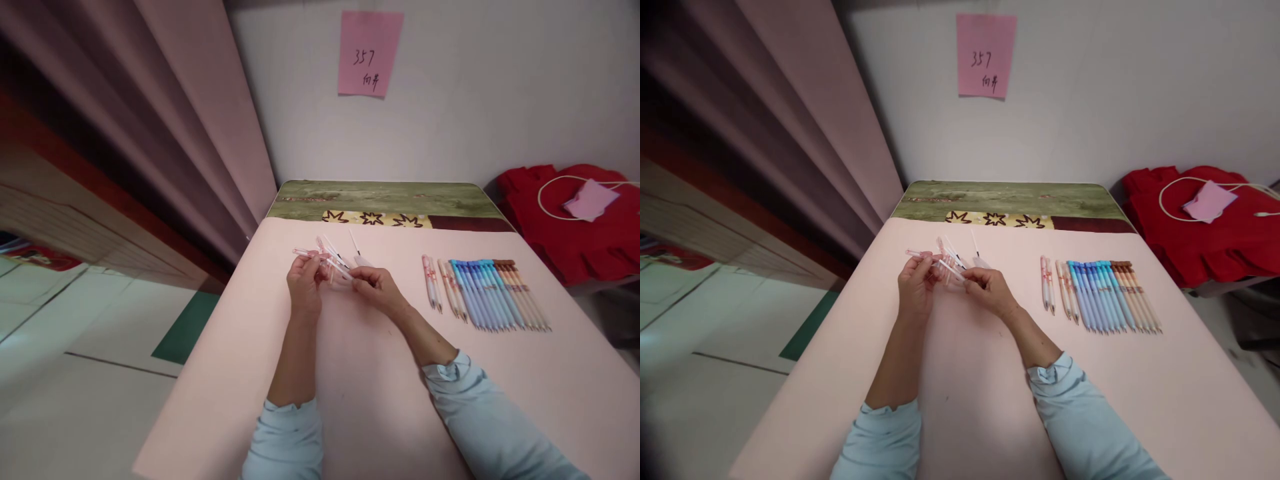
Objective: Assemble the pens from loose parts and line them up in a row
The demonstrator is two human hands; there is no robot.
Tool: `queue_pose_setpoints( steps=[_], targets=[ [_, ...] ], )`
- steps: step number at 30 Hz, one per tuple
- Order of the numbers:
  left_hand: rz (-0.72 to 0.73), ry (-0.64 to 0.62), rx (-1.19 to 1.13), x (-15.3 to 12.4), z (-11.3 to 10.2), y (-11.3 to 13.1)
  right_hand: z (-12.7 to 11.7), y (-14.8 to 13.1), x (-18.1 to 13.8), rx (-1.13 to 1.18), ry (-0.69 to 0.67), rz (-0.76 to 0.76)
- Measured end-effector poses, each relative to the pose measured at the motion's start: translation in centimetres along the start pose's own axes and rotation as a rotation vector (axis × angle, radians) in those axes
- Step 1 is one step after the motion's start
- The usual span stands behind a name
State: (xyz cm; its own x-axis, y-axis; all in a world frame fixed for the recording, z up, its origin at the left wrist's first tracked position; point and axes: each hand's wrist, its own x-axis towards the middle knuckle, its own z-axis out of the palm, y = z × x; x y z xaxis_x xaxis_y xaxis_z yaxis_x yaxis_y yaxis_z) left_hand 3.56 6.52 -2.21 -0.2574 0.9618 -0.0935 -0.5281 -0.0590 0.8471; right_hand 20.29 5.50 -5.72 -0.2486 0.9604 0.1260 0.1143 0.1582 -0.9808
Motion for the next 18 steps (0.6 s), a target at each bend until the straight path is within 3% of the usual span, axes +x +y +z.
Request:
queue_pose_setpoints(
  steps=[6, 12, 18],
  targets=[
    [0.038, 0.040, 0.133, -0.09, 0.11, -0.23, 0.03, 0.53, 0.00, -0.022, 0.004, -0.008],
    [-0.072, -0.041, 0.051, -0.07, -0.07, -0.48, 0.18, 0.44, 0.06, 0.019, 0.064, -0.042],
    [-0.078, -0.079, 0.063, -0.15, 0.04, -0.71, 0.38, 0.48, 0.30, 0.114, 0.158, -0.044]
  ],
)
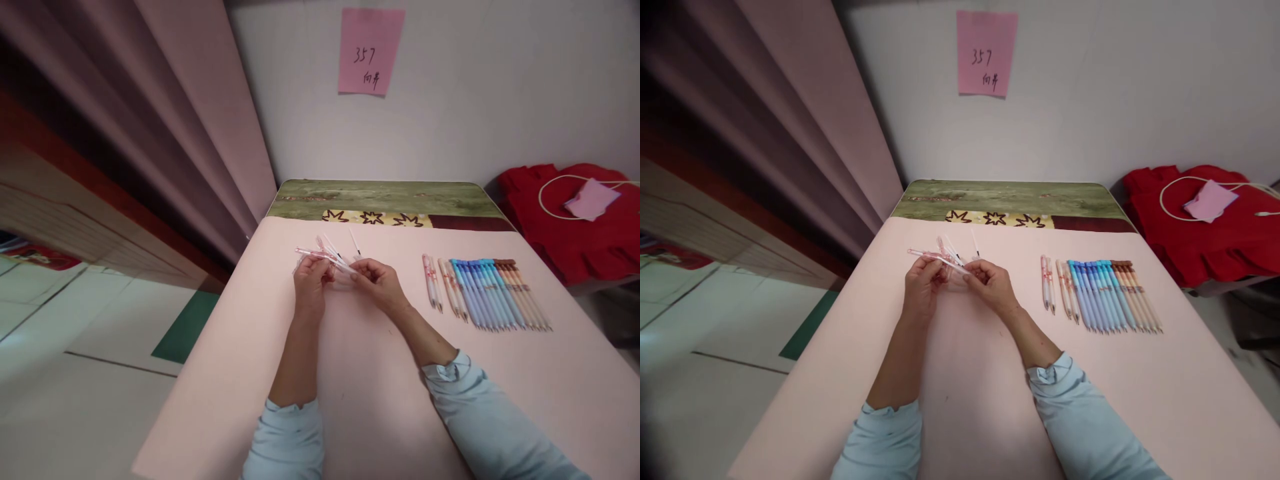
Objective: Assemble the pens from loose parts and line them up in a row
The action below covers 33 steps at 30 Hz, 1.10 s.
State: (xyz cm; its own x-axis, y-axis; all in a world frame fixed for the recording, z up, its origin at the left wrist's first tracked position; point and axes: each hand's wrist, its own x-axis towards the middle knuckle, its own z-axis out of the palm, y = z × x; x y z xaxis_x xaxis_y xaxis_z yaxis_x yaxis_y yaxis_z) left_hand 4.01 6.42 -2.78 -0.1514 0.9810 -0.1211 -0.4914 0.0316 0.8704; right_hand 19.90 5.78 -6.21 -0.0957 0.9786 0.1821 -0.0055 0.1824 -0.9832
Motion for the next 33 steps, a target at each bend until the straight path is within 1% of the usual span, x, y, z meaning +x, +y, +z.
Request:
queue_pose_setpoints(
  steps=[8, 10, 14, 22, 27, 29, 33],
  targets=[
    [0.071, 0.002, 0.084, -0.07, 0.07, 0.16, 0.04, -0.03, -0.03, -0.048, -0.021, 0.017],
    [0.080, -0.025, 0.136, -0.09, 0.08, 0.11, 0.01, -0.10, -0.02, -0.056, -0.031, 0.014],
    [0.052, -0.095, 0.232, -0.18, 0.16, 0.03, -0.05, -0.14, -0.06, -0.065, -0.041, -0.003],
    [0.076, -0.005, 0.141, -0.20, 0.33, 0.01, 0.03, 0.21, -0.04, -0.044, -0.039, 0.010],
    [0.042, 0.040, 0.108, 0.01, 0.29, -0.33, 0.15, 0.36, 0.19, 0.003, 0.033, 0.026],
    [0.028, 0.039, 0.095, 0.08, 0.24, -0.45, 0.16, 0.35, 0.27, -0.008, 0.061, 0.036],
    [-0.008, 0.017, 0.109, 0.14, 0.09, -0.56, 0.15, 0.27, 0.29, -0.038, 0.077, 0.053]
  ],
)
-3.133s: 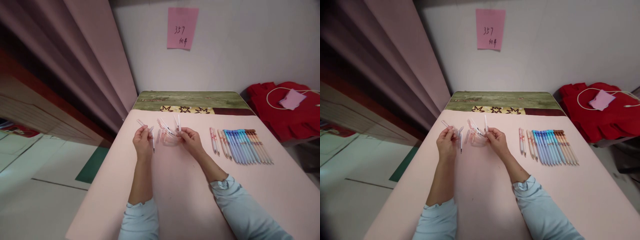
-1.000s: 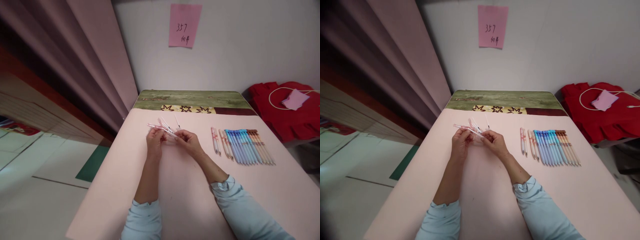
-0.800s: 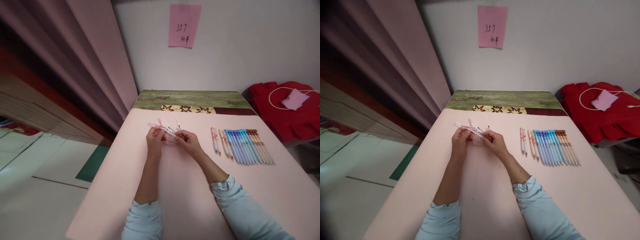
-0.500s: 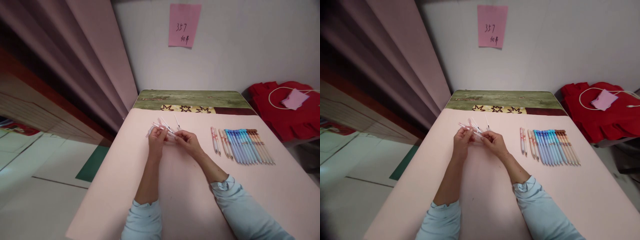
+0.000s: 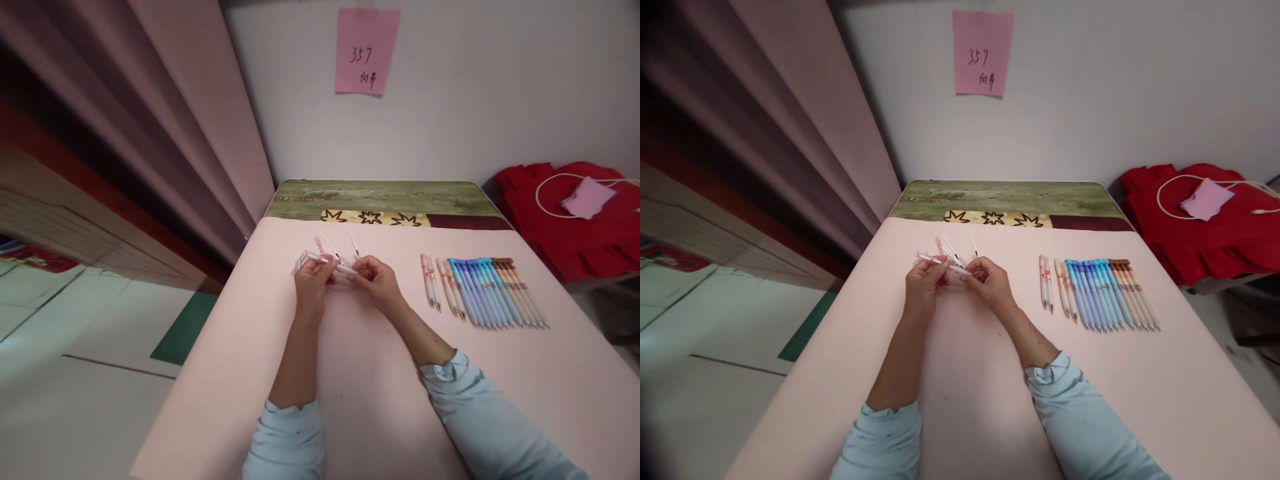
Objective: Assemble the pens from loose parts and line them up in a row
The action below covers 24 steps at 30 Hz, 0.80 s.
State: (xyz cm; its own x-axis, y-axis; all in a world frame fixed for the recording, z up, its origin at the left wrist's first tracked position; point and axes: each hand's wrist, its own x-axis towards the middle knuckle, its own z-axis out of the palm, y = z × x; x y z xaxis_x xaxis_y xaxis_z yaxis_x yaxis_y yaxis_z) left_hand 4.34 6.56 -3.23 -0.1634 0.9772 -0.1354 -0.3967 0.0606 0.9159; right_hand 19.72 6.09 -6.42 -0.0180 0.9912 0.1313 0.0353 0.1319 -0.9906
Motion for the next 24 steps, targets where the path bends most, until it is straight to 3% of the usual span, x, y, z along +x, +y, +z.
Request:
queue_pose_setpoints(
  steps=[18, 24],
  targets=[
    [-0.036, 0.069, -0.039, 0.22, -0.38, -0.32, 0.01, 0.01, -0.08, 0.023, -0.065, 0.018],
    [-0.033, 0.020, -0.058, 0.09, -0.31, -0.22, -0.04, -0.05, -0.16, 0.008, -0.085, 0.004]
  ],
)
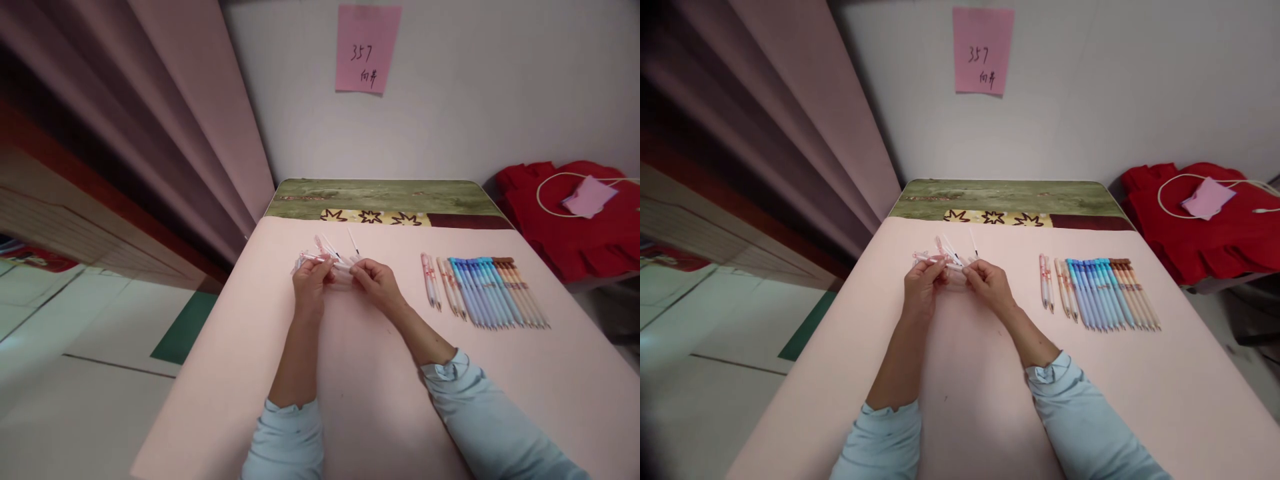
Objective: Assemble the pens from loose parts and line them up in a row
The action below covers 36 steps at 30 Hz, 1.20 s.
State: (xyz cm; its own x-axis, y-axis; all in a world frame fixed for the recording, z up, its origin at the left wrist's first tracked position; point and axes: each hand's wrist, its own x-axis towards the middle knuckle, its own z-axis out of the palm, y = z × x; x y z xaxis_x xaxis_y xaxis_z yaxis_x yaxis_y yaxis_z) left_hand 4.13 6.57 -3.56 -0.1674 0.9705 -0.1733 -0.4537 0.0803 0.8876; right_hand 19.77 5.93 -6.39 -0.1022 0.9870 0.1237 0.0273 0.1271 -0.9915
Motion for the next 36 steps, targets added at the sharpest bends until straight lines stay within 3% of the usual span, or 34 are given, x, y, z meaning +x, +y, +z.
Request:
queue_pose_setpoints(
  steps=[36],
  targets=[
    [-0.030, 0.023, 0.011, 0.1, 0.2, -0.2, -0.1, 0.7, 0.2, -0.182, 0.012, -0.026]
  ],
)
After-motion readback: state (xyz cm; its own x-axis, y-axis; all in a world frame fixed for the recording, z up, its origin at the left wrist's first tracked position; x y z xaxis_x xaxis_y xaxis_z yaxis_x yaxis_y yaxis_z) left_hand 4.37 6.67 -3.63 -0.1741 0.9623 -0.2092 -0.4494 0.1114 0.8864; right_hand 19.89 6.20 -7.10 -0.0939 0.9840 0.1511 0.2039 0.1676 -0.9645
